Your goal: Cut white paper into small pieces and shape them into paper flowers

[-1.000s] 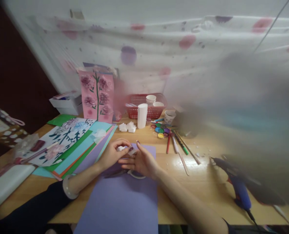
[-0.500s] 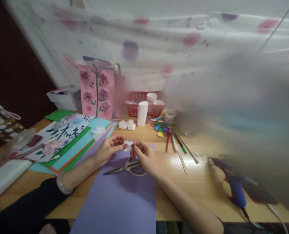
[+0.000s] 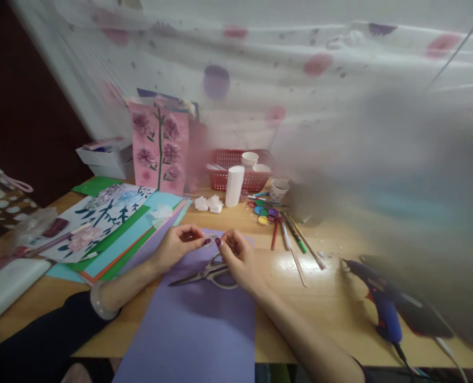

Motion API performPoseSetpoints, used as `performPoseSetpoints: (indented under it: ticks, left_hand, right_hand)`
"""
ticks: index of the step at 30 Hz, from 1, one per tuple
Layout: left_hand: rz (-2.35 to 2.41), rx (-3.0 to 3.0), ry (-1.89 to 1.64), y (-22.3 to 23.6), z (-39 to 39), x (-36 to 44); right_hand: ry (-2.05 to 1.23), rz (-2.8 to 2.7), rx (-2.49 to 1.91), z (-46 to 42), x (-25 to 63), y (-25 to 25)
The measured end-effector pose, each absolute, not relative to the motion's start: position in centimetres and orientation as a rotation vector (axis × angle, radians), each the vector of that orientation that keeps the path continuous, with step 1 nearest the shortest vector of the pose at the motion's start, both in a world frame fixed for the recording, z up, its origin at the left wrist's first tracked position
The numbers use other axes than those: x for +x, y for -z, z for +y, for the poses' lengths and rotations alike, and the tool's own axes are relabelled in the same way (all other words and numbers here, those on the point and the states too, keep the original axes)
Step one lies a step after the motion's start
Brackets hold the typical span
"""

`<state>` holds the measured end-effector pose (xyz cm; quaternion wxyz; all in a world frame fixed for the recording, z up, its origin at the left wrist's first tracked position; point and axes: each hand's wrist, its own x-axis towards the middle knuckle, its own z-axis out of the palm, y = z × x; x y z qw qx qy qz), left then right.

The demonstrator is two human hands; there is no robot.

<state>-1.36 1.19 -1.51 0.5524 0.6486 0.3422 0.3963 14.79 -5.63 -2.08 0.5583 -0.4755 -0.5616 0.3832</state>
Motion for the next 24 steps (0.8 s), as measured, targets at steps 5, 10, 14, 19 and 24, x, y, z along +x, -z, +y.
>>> performPoseSetpoints:
  ticks: [5, 10, 14, 19, 24]
  left_hand:
    - [0.744, 1.757, -1.017, 1.0, 0.6, -1.5]
    - [0.689, 1.666, -0.936, 1.2, 0.5, -1.5]
    - [0.685, 1.627, -0.839, 1.3, 0.4, -1.6]
    - [0.723, 1.805, -0.832, 0.9, 0.1, -1.7]
    - [0.722, 1.911, -0.838, 0.8, 0.0, -1.7]
  right_hand:
    - [-0.957, -1.437, -1.116, -5.9, 14.6, 2.0]
    - [-0.926, -1.48, -1.127, -6.1, 14.4, 1.8]
    - [-0.829, -1.546, -1.154, -6.3, 14.4, 1.6]
    - [-0.752, -1.616, -1.188, -6.4, 14.3, 1.6]
    - [-0.677, -1.671, -1.234, -6.3, 14.4, 1.7]
